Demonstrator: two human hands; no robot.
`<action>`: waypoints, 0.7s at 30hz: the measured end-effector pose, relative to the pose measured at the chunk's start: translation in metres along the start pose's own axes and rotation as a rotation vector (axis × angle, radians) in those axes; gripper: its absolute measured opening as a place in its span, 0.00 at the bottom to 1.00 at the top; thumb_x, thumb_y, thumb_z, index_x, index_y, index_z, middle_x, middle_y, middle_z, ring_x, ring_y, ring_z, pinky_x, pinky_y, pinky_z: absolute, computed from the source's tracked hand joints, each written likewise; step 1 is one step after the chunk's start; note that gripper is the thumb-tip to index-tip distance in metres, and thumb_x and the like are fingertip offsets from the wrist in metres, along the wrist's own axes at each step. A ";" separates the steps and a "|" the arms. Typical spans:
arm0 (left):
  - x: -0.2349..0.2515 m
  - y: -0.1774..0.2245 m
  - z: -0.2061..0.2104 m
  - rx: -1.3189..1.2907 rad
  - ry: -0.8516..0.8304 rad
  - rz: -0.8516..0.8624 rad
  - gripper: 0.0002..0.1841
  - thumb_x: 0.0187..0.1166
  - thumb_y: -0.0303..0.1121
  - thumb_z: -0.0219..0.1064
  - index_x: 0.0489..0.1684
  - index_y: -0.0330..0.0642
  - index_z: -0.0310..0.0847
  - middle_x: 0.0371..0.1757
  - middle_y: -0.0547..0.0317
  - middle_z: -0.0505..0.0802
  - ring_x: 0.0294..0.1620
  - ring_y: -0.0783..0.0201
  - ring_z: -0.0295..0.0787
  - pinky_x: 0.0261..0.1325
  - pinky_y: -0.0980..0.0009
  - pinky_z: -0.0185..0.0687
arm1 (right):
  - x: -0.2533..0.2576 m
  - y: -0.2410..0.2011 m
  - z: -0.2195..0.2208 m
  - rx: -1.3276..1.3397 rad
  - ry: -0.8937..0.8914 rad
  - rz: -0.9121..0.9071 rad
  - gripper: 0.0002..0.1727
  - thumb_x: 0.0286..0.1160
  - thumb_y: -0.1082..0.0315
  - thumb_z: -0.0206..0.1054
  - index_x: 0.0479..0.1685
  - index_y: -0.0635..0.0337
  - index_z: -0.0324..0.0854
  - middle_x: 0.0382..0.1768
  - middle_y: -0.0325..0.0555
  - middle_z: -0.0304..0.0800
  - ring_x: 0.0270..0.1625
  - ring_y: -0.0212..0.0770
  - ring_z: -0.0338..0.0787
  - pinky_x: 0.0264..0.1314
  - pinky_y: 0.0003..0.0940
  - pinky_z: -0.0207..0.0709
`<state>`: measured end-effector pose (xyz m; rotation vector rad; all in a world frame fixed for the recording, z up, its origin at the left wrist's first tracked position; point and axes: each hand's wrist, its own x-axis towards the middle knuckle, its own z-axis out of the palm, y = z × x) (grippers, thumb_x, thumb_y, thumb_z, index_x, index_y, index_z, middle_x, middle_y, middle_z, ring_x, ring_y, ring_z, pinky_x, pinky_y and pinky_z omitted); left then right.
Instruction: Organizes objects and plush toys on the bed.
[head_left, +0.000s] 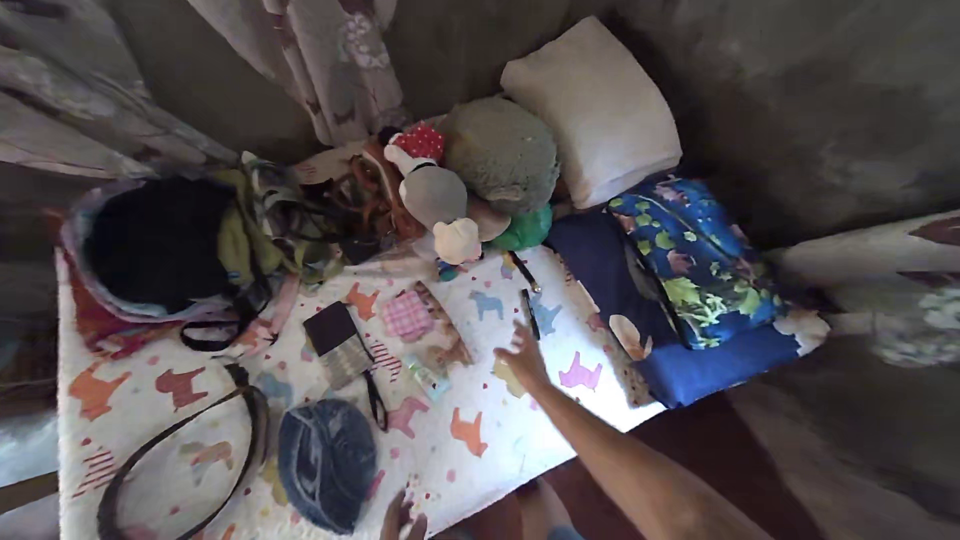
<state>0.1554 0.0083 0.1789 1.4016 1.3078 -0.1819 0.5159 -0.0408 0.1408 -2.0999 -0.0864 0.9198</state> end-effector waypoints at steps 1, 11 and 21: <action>0.026 0.017 0.012 0.066 -0.009 0.084 0.34 0.80 0.33 0.68 0.83 0.24 0.62 0.72 0.25 0.81 0.72 0.36 0.81 0.76 0.43 0.75 | 0.030 0.001 -0.023 -0.140 0.025 0.019 0.52 0.66 0.66 0.80 0.93 0.60 0.53 0.85 0.72 0.61 0.82 0.66 0.71 0.80 0.58 0.72; 0.202 0.197 0.109 0.683 -0.028 0.075 0.33 0.79 0.36 0.69 0.87 0.44 0.67 0.92 0.44 0.63 0.92 0.41 0.54 0.88 0.42 0.56 | 0.097 0.032 -0.051 -0.380 0.125 0.018 0.52 0.65 0.64 0.81 0.93 0.58 0.55 0.87 0.69 0.59 0.85 0.70 0.67 0.82 0.63 0.67; 0.275 0.265 0.139 0.946 -0.238 0.124 0.43 0.78 0.39 0.70 0.94 0.39 0.51 0.95 0.45 0.54 0.96 0.45 0.44 0.93 0.45 0.42 | 0.245 -0.118 -0.103 0.302 0.202 -0.382 0.76 0.54 0.64 0.87 0.97 0.52 0.22 0.94 0.60 0.42 0.92 0.53 0.58 0.88 0.49 0.65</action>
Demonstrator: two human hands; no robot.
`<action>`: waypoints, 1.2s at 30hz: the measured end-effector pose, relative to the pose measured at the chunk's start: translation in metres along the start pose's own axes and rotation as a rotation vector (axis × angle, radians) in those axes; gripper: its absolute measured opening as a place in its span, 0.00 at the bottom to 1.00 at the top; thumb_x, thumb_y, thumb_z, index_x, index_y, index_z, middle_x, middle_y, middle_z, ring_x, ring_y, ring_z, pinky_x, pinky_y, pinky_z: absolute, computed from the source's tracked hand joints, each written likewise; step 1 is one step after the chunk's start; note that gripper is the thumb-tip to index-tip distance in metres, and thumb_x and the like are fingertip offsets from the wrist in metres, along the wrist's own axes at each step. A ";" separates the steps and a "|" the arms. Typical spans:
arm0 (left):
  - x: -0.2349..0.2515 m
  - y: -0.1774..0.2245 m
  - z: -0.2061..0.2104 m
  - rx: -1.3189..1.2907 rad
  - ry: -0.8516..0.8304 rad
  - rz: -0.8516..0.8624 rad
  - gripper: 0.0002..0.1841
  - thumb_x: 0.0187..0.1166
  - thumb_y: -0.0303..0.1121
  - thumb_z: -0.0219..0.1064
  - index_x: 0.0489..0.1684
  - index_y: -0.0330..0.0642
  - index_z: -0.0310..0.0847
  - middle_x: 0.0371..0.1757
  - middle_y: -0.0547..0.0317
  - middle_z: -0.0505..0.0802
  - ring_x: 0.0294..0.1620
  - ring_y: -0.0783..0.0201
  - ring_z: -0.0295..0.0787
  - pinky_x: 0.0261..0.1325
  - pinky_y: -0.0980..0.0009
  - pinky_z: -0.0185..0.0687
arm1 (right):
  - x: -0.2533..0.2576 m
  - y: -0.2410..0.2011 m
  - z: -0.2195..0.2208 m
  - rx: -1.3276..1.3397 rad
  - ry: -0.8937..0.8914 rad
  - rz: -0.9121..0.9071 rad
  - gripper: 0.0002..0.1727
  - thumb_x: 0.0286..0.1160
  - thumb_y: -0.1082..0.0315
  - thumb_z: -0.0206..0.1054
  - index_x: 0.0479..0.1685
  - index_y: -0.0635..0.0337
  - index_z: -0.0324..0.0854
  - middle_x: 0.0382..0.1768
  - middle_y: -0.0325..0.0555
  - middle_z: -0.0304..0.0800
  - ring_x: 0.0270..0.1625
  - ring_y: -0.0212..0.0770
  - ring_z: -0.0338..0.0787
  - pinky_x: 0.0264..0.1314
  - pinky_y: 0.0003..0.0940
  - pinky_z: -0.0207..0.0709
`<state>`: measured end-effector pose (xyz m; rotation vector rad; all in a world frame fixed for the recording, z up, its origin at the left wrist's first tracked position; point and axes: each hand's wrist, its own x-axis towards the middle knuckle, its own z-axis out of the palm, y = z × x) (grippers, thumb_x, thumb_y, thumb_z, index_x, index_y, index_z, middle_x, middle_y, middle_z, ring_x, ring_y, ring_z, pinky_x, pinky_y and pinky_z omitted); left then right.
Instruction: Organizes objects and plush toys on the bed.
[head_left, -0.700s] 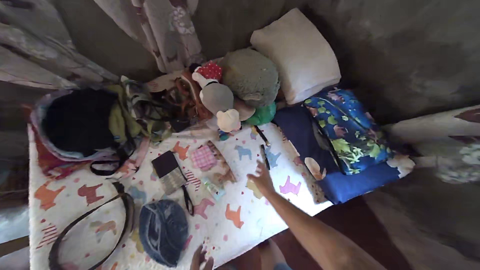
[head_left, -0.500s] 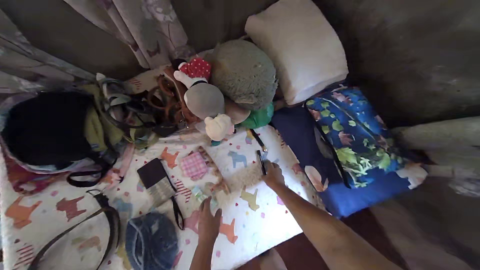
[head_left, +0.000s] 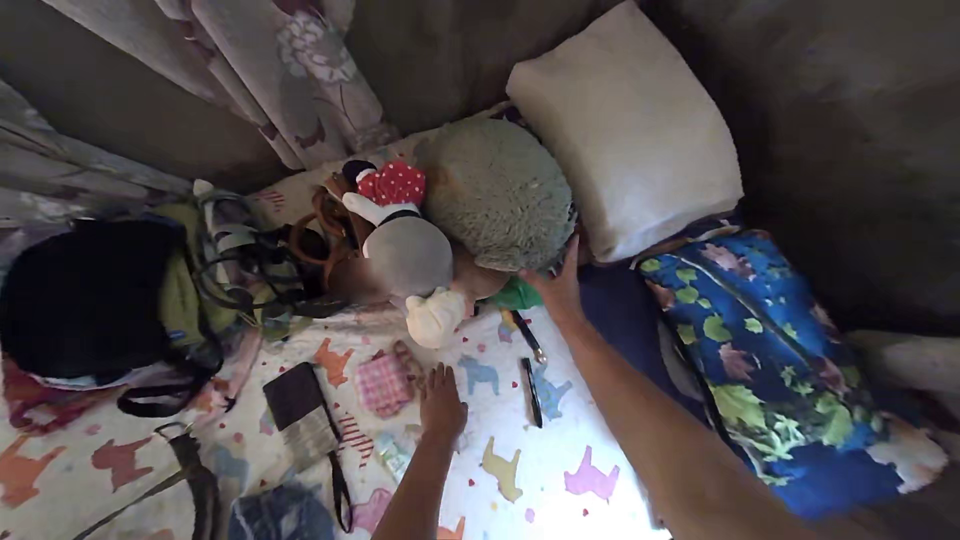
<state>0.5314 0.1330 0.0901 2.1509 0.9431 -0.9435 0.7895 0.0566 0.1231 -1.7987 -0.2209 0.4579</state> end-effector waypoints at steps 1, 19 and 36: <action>0.009 0.004 -0.001 0.050 -0.058 -0.009 0.47 0.77 0.43 0.73 0.94 0.39 0.48 0.96 0.45 0.51 0.96 0.45 0.42 0.93 0.43 0.40 | 0.015 -0.001 0.003 0.005 -0.005 0.010 0.76 0.55 0.68 0.86 0.97 0.51 0.20 0.95 0.58 0.41 0.92 0.51 0.57 0.89 0.48 0.63; 0.070 0.015 0.043 0.241 -0.128 -0.095 0.52 0.70 0.40 0.76 0.94 0.34 0.46 0.94 0.35 0.52 0.94 0.37 0.47 0.88 0.37 0.48 | 0.156 -0.217 0.043 0.359 -0.032 0.087 0.31 0.77 0.60 0.71 0.78 0.56 0.67 0.61 0.50 0.85 0.55 0.45 0.91 0.50 0.39 0.90; 0.067 0.004 0.038 0.157 -0.134 -0.057 0.48 0.74 0.34 0.72 0.95 0.36 0.46 0.95 0.39 0.53 0.94 0.38 0.46 0.88 0.37 0.49 | 0.201 -0.176 0.131 -0.633 -0.251 -0.347 0.44 0.64 0.63 0.81 0.85 0.57 0.67 0.81 0.64 0.70 0.82 0.60 0.72 0.80 0.56 0.71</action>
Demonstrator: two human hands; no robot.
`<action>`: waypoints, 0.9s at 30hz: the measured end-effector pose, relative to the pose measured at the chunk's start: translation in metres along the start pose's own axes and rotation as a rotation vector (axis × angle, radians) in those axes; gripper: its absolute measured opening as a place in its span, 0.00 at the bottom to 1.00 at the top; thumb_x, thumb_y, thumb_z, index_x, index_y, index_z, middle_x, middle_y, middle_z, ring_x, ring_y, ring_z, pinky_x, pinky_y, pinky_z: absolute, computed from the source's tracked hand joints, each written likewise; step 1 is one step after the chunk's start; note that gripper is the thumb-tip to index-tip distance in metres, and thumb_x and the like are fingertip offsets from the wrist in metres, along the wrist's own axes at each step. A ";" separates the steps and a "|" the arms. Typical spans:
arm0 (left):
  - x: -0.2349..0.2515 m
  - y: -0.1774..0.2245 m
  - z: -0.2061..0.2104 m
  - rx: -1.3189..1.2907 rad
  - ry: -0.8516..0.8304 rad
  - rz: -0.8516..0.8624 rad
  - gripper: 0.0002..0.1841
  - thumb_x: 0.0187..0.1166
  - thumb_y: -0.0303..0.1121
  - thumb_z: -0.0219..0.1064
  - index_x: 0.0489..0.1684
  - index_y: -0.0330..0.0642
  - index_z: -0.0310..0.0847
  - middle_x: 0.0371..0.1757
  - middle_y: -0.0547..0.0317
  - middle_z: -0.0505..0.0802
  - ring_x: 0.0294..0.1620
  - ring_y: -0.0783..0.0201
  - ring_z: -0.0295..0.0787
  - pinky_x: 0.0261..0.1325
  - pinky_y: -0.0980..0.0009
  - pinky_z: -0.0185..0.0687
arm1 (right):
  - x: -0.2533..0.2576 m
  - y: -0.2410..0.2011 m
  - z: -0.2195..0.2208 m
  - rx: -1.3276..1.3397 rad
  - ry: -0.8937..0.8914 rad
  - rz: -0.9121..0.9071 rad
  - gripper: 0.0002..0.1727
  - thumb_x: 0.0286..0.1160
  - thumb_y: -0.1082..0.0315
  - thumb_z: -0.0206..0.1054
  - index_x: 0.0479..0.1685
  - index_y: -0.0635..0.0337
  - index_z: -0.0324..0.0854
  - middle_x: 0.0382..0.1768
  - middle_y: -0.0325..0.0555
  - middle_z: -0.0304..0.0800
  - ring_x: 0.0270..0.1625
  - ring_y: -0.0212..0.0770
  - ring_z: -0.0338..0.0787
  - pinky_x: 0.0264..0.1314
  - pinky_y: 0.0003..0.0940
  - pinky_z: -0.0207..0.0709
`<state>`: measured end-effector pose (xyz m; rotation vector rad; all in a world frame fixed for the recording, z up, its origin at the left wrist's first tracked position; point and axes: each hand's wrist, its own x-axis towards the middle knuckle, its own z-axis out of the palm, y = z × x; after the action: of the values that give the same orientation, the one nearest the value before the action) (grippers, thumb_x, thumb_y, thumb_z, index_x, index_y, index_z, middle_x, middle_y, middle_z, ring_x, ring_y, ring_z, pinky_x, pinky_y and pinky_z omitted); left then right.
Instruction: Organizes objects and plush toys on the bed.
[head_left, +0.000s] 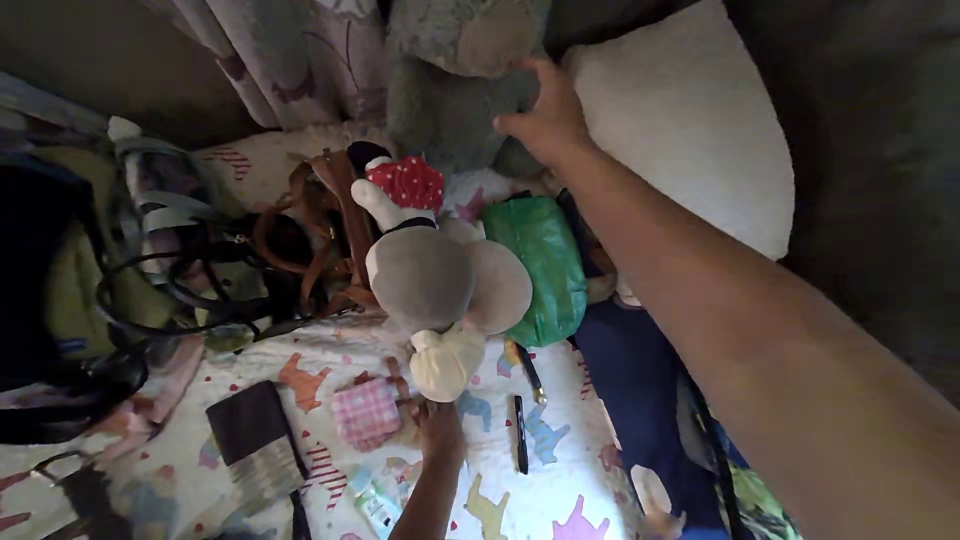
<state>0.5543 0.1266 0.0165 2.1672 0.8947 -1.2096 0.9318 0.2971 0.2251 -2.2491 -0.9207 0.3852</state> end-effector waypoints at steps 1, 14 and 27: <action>0.000 -0.001 -0.001 -0.002 0.003 0.004 0.47 0.74 0.34 0.72 0.94 0.36 0.46 0.95 0.39 0.54 0.94 0.38 0.47 0.88 0.38 0.48 | -0.001 0.006 0.003 0.000 0.085 -0.034 0.50 0.62 0.59 0.83 0.89 0.58 0.61 0.84 0.66 0.66 0.84 0.60 0.69 0.82 0.53 0.69; 0.000 0.006 0.000 -0.069 0.020 -0.024 0.38 0.81 0.24 0.59 0.94 0.36 0.48 0.93 0.38 0.59 0.93 0.37 0.50 0.88 0.37 0.48 | 0.089 -0.035 0.005 -0.034 0.286 -0.030 0.73 0.50 0.32 0.82 0.97 0.55 0.41 0.93 0.68 0.41 0.93 0.64 0.51 0.91 0.53 0.55; 0.009 0.007 0.021 -0.013 0.112 -0.049 0.33 0.84 0.25 0.54 0.92 0.36 0.54 0.92 0.36 0.59 0.92 0.36 0.53 0.87 0.38 0.53 | 0.067 0.018 -0.004 0.053 0.302 0.016 0.45 0.55 0.69 0.81 0.81 0.62 0.66 0.73 0.55 0.81 0.74 0.44 0.83 0.77 0.41 0.77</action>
<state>0.5519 0.1099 -0.0002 2.2326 1.0047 -1.1106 0.9905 0.3331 0.2151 -2.1901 -0.7261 0.0716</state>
